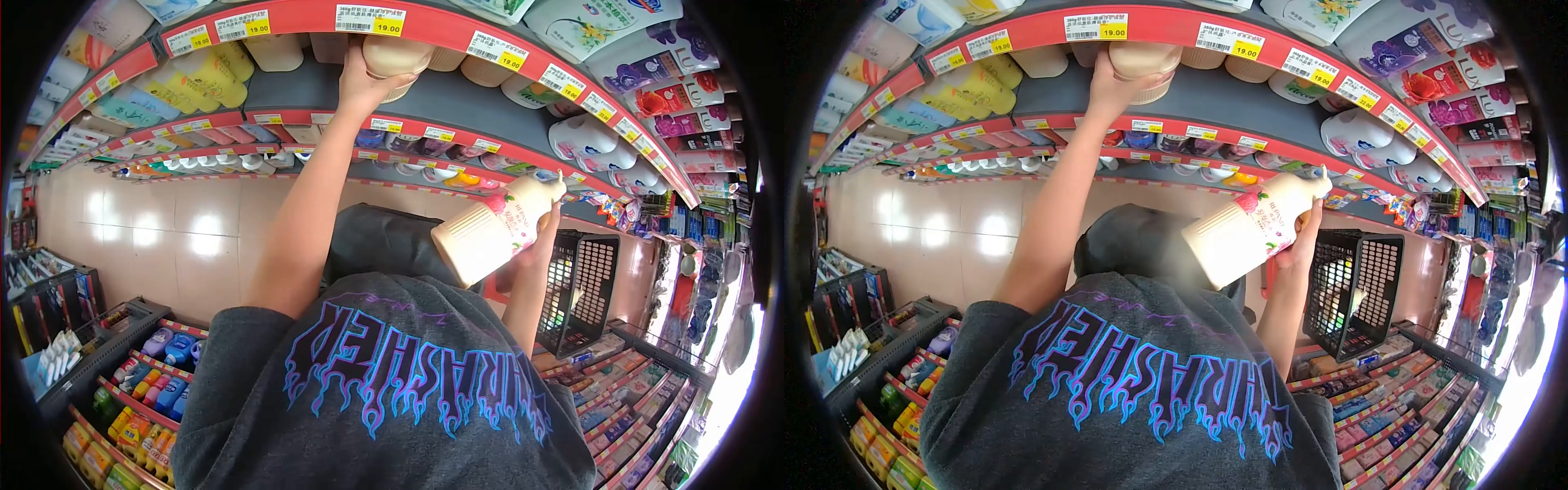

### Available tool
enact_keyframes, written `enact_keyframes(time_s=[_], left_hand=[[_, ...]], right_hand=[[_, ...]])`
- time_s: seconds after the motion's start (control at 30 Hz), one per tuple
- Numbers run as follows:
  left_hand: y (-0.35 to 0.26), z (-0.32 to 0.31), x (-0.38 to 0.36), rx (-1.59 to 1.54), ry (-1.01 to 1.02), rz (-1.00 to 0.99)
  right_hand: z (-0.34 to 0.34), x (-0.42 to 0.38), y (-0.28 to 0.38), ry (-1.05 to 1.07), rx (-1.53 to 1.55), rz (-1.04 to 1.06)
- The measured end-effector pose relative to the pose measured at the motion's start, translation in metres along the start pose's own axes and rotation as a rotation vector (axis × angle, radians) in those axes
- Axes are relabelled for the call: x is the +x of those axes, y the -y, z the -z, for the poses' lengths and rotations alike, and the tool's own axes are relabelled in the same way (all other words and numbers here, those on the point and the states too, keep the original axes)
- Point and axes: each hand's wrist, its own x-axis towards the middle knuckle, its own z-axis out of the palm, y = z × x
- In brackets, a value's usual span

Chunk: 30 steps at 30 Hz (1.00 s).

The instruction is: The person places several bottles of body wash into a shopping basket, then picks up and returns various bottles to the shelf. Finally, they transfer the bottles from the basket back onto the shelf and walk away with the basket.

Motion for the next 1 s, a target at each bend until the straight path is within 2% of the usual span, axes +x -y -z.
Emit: enact_keyframes(time_s=[0.1,0.2,0.27,0.4,0.47,0.5,0.6,0.63,0.77,0.9,1.0], left_hand=[[-0.024,0.002,-0.015,0.112,-0.044,-0.035],[-0.030,0.004,-0.026,0.164,0.009,-0.159],[-0.044,0.004,-0.035,0.204,-0.001,-0.212],[-0.061,-0.005,-0.048,0.284,0.011,-0.154],[-0.063,-0.010,-0.050,0.303,0.039,-0.186],[-0.065,-0.012,-0.051,0.316,0.050,-0.201],[-0.069,-0.018,-0.055,0.351,0.089,-0.180],[-0.069,-0.021,-0.056,0.366,0.085,-0.163],[-0.066,-0.027,-0.059,0.352,0.032,-0.121],[-0.072,-0.030,-0.059,0.374,-0.015,-0.170],[-0.076,-0.032,-0.062,0.425,0.056,-0.162]], right_hand=[[0.010,0.002,-0.003,0.025,0.054,-0.003],[0.023,0.006,-0.001,0.016,0.059,0.011],[0.034,0.007,0.000,-0.007,0.053,0.084],[0.040,-0.005,0.012,-0.069,0.089,0.091],[0.049,-0.007,0.017,-0.085,0.111,0.068],[0.056,-0.004,0.017,-0.032,0.112,0.093],[0.070,0.000,0.022,-0.056,0.127,0.070],[0.082,0.006,0.023,-0.050,0.167,0.013],[0.090,0.011,0.038,-0.093,0.138,0.011],[0.107,0.022,0.047,-0.098,0.114,-0.014],[0.116,0.027,0.052,-0.103,0.128,-0.038]])
